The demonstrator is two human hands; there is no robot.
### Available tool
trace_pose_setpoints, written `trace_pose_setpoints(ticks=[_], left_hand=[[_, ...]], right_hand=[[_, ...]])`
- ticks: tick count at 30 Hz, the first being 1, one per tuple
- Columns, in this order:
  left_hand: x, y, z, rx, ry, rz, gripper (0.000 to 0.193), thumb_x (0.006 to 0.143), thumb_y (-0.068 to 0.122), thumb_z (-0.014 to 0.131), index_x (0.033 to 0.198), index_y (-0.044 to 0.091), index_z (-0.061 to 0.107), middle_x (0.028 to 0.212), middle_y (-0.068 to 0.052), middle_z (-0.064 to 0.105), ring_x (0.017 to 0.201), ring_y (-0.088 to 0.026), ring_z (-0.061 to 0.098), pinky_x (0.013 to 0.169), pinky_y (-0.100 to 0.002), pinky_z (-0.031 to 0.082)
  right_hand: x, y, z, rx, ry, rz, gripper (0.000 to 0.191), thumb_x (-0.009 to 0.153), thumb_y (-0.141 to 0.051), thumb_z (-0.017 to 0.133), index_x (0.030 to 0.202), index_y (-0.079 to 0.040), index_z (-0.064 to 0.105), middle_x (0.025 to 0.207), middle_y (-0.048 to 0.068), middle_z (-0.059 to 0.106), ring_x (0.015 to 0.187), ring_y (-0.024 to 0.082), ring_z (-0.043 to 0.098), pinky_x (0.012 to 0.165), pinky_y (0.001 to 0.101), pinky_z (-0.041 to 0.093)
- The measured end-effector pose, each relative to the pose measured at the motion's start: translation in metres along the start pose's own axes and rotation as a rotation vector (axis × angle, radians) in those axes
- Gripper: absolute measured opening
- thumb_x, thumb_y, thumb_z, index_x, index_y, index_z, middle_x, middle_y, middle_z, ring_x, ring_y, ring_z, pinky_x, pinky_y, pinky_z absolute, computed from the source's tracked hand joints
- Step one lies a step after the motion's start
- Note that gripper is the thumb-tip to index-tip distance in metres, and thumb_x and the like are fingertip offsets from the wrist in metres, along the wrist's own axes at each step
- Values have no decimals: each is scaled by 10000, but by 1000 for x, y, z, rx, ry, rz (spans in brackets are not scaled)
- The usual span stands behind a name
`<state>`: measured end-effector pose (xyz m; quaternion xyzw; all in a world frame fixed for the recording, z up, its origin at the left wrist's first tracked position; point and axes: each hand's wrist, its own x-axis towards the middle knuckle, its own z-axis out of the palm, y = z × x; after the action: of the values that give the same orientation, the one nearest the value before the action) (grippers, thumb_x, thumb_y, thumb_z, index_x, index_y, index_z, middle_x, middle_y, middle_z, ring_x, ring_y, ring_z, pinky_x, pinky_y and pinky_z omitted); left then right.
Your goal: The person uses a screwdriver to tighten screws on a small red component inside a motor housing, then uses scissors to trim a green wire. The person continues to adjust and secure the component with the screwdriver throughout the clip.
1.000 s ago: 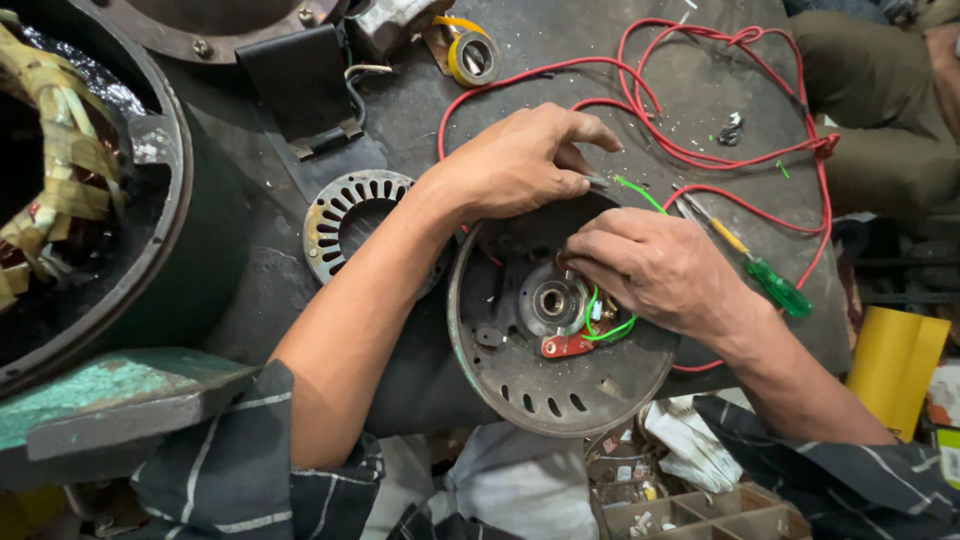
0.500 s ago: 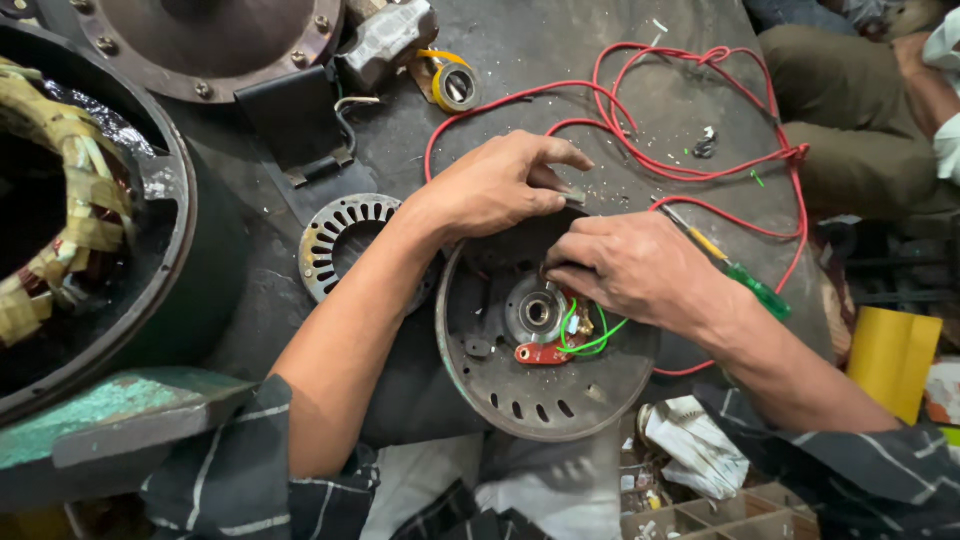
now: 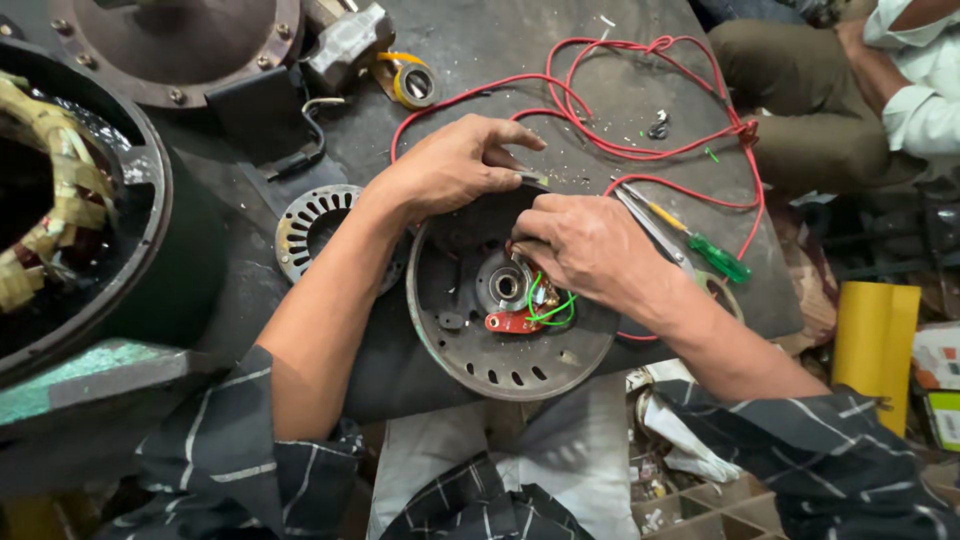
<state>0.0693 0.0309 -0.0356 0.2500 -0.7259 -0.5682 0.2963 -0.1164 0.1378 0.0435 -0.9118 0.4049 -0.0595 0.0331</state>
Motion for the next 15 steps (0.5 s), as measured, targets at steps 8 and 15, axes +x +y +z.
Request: trace_pose_setpoints(ticks=[8,15], left_hand=[[4,6,1,-69,-23,-12,505,879,26,663,1380,41,607,1136,-150,769,1040,-142,714,913,-297,564],[7,7,-1,-69,-14,-25,502,880,27,659,1379,41,608,1127,-155,776,1014,-145,722,896,-301,576]], right_hand=[[-8,7,4,105,90,-8,124,868,-189,763,942,-98,722,880,67,673,798,289,685,650,406,541],[-6,19,9,118,92,-15,141,868,-205,783,935,-89,736,858,61,684,758,284,687,633,394,542]])
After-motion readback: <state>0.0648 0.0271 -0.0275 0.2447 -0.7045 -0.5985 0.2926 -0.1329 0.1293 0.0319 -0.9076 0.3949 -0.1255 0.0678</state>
